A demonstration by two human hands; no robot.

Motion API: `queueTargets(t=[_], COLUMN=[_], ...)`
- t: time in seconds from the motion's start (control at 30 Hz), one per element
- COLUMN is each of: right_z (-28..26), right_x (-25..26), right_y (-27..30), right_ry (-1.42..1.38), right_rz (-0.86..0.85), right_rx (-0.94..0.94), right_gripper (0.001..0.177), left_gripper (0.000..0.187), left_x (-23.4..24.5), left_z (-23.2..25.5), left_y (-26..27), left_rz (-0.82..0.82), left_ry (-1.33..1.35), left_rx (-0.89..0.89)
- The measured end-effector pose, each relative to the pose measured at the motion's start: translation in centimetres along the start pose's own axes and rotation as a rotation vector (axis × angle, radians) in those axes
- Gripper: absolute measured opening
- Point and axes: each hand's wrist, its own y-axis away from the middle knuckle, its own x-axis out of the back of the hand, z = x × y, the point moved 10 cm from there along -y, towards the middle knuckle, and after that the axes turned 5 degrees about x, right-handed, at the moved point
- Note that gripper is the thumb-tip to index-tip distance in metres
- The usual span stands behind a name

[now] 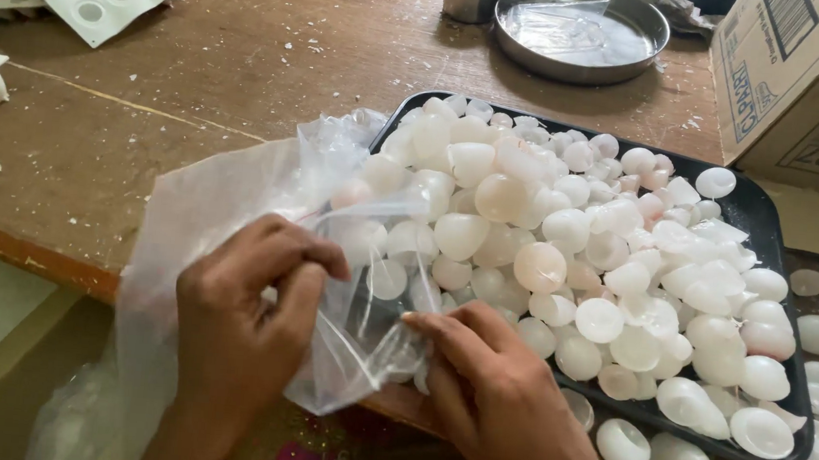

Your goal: The person packs small white shell-shaped wax candle pieces into clear ziplock plastic bags at a workbench. They open a bag, gather handfuls of the wax pieces from a black tray and the table, fill the bag, press the zipper seal closed, and place filled bags into a cardboard box below the table.

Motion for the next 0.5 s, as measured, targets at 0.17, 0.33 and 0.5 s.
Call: queueTargets(t=[0.17,0.33,0.5], right_z=[-2.5,-3.0,-2.1], right_x=[0.2,1.8,3.3], right_y=[1.2,2.6,3.0], right_ry=[0.05,0.074,0.065], right_rz=[0.166,0.286,0.387], right_rx=[0.267,0.355,0.319], right_gripper=[0.034,0.034,0.031], left_gripper=[0.021,0.019,0.015], left_x=[1.4,3.2,2.7], left_z=[-4.3,-8.1,-8.7], left_y=[-1.2,-1.2,-1.8], left_rz=[0.124,0.147,0.14], left_ry=[-0.398,-0.047,0.133], left_rx=[-0.143,-0.039,0.021])
